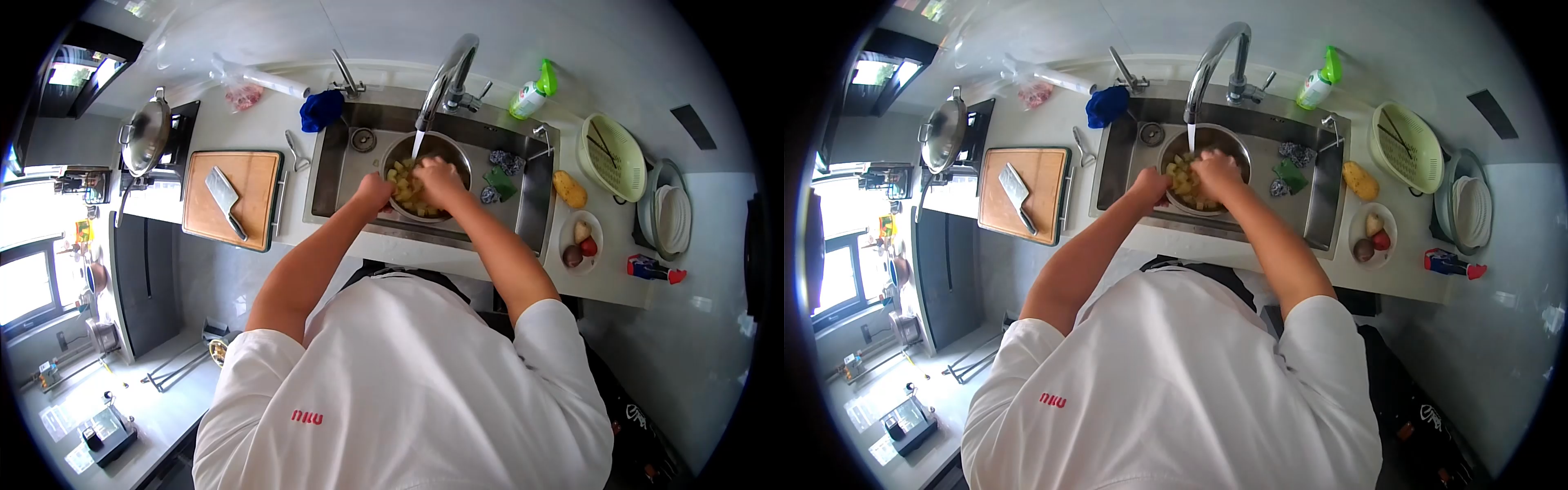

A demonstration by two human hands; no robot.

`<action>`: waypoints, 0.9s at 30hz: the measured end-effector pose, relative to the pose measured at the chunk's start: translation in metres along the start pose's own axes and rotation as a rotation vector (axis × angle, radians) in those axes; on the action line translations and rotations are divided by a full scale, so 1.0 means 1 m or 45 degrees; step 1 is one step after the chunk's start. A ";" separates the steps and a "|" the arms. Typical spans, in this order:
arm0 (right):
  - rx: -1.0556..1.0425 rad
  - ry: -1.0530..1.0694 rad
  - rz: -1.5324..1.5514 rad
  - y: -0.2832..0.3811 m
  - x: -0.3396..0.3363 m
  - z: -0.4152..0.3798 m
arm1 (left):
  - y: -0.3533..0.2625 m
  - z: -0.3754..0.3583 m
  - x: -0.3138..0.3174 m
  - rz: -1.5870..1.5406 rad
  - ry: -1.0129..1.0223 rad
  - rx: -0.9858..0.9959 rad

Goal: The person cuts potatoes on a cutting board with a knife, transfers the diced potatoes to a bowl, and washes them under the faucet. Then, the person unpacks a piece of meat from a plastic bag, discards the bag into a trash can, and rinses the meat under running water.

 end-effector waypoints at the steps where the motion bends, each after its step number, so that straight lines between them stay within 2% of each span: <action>1: -0.001 -0.049 -0.075 -0.003 0.000 -0.002 | 0.000 -0.002 -0.001 0.025 0.002 -0.009; 2: 0.142 -0.287 -0.067 -0.002 0.000 -0.014 | 0.000 0.000 0.000 -0.011 0.016 0.015; 5: 0.485 -0.002 0.134 0.022 -0.011 -0.022 | 0.003 0.004 0.003 -0.056 0.024 0.057; 6: 0.497 0.134 0.204 0.028 -0.021 -0.021 | 0.002 0.001 0.008 -0.025 0.007 0.056; 9: 0.234 0.118 0.374 0.005 0.019 0.003 | -0.002 -0.004 0.009 -0.069 0.028 0.031; 10: 0.252 0.063 0.401 -0.001 0.016 0.008 | -0.002 -0.006 0.007 -0.107 0.045 0.011; 13: 0.390 -0.401 0.324 0.010 -0.013 -0.004 | -0.004 -0.008 0.004 -0.061 0.088 0.020; 14: 0.326 -0.178 0.226 0.019 -0.023 -0.008 | -0.002 -0.006 0.005 -0.059 0.086 0.020; 18: -0.280 0.144 -0.010 0.006 0.000 0.003 | -0.004 -0.008 0.007 -0.055 0.083 0.052; 22: 0.064 -0.341 -0.088 -0.002 -0.024 -0.023 | 0.002 0.005 0.003 -0.009 0.097 0.035; 25: 0.323 0.126 0.008 0.015 -0.026 -0.023 | -0.001 0.007 0.012 -0.042 0.129 0.063; 26: 0.310 0.174 0.146 0.010 0.003 -0.011 | -0.002 0.003 0.014 -0.040 0.110 0.049; 27: 0.181 0.141 0.246 0.003 0.020 -0.001 | -0.004 -0.003 0.016 -0.035 0.091 0.035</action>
Point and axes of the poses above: each hand's wrist, its own z-axis towards the middle knuckle, its own x-axis out of the palm, y = z × x, the point moved 3 cm from there along z, towards the middle knuckle, and after that the axes turned 13 degrees about -z, right-handed, at the moved point
